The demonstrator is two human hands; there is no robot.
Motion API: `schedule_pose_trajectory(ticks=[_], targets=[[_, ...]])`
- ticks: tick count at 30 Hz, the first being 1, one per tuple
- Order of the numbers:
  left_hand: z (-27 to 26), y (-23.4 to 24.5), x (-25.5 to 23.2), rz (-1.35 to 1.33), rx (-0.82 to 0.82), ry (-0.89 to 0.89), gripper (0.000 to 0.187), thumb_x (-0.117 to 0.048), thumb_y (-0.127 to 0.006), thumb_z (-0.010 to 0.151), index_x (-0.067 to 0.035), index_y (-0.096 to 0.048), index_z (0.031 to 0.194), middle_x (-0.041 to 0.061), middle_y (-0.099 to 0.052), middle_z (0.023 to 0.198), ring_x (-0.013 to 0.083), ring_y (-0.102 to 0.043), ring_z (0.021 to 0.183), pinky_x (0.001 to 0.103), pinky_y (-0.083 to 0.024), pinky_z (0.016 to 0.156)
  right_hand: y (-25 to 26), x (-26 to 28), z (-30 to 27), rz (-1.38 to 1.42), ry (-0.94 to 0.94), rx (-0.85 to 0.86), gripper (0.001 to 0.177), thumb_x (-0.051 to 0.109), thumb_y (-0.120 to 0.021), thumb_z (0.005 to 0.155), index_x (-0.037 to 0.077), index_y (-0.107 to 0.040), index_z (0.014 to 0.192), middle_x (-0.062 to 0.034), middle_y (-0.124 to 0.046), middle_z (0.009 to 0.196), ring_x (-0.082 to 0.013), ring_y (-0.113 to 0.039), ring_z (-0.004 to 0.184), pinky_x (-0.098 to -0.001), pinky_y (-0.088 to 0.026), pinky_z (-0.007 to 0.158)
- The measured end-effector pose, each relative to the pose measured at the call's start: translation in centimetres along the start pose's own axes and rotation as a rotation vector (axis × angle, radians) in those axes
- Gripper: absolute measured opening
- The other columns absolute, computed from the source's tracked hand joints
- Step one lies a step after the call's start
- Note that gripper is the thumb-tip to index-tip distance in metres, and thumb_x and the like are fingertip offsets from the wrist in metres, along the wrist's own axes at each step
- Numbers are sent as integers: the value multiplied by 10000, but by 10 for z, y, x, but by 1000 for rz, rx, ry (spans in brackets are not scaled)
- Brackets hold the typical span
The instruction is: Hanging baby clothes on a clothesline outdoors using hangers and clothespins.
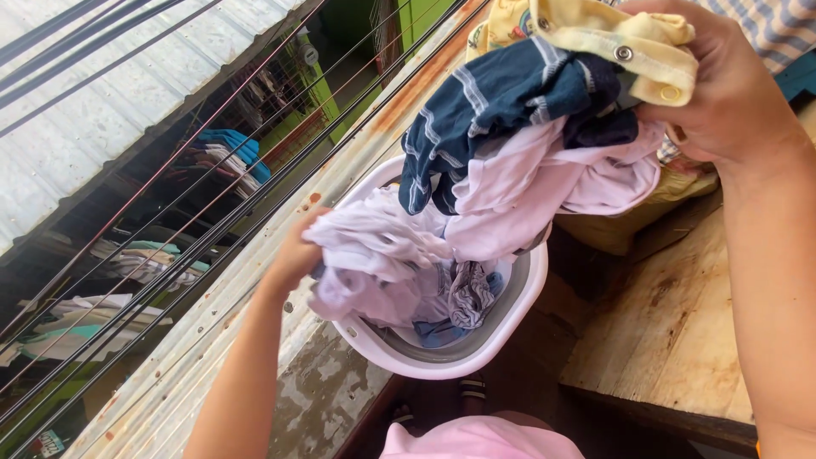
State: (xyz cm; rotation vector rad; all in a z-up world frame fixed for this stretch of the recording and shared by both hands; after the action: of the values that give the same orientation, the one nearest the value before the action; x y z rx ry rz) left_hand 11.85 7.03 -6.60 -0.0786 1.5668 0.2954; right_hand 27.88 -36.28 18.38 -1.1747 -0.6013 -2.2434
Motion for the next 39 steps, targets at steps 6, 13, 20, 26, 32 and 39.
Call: schedule_pose_trajectory(ticks=[6, 13, 20, 26, 32, 39], targets=[[-34, -111, 22, 629, 298, -138, 707, -110, -769, 580, -100, -656, 1277, 144, -682, 1263, 314, -602, 1237, 410, -467, 1069, -43, -58, -16, 88, -196, 165, 591, 21, -798, 754, 178, -656, 1306, -14, -730, 1167, -135, -691, 1040, -355, -653, 918], [-67, -135, -1, 873, 534, -217, 657, -345, -910, 662, -98, -685, 1228, 179, -558, 1356, 454, -399, 1310, 538, -357, 1079, -115, -150, -104, -215, -490, 183, 509, 42, -808, 784, 93, -688, 1276, -5, -761, 1083, -99, -681, 974, -283, -562, 880], [-3, -65, -28, 630, 19, -147, 275, -292, -730, 876, -71, -755, 1038, 135, -741, 1096, 316, -675, 1053, 410, -514, 938, -141, -174, -145, -119, -519, 277, 560, -105, -708, 725, 83, -689, 1251, -68, -712, 1204, -153, -665, 1145, -276, -499, 1005], [63, -75, 41, 700, -151, -268, 794, -416, -916, 697, 29, -609, 1279, 295, -622, 1244, 442, -594, 1160, 488, -479, 934, -139, -168, -151, -271, -321, 212, 527, -93, -754, 752, 65, -676, 1248, -53, -695, 1237, -152, -625, 1163, -274, -476, 1001], [73, -79, 116, 345, 74, 353, 695, -372, -921, 688, 59, -641, 1156, 176, -718, 979, 240, -690, 846, 348, -564, 731, -108, -233, -181, 139, -571, -283, 571, -142, -617, 858, 64, -622, 1390, -38, -680, 1169, -111, -618, 1034, -240, -512, 874], [-10, -172, -78, -208, -225, 8, 571, -234, -773, 625, -10, -664, 1139, 129, -760, 1004, 207, -705, 881, 333, -571, 806, -102, -252, -180, 42, -511, -524, 732, -225, -496, 748, 52, -522, 1425, -40, -626, 1268, -107, -610, 1135, -230, -477, 967]])
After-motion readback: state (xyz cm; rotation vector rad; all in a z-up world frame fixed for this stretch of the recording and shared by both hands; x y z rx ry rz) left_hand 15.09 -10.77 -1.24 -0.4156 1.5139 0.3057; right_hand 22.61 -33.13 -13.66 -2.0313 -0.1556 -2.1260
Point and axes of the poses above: each hand's wrist, its own z-axis towards the middle knuckle, its own y-axis out of the back of the hand, x = y × z, the point moved 7 cm from there along z, towards the middle knuckle
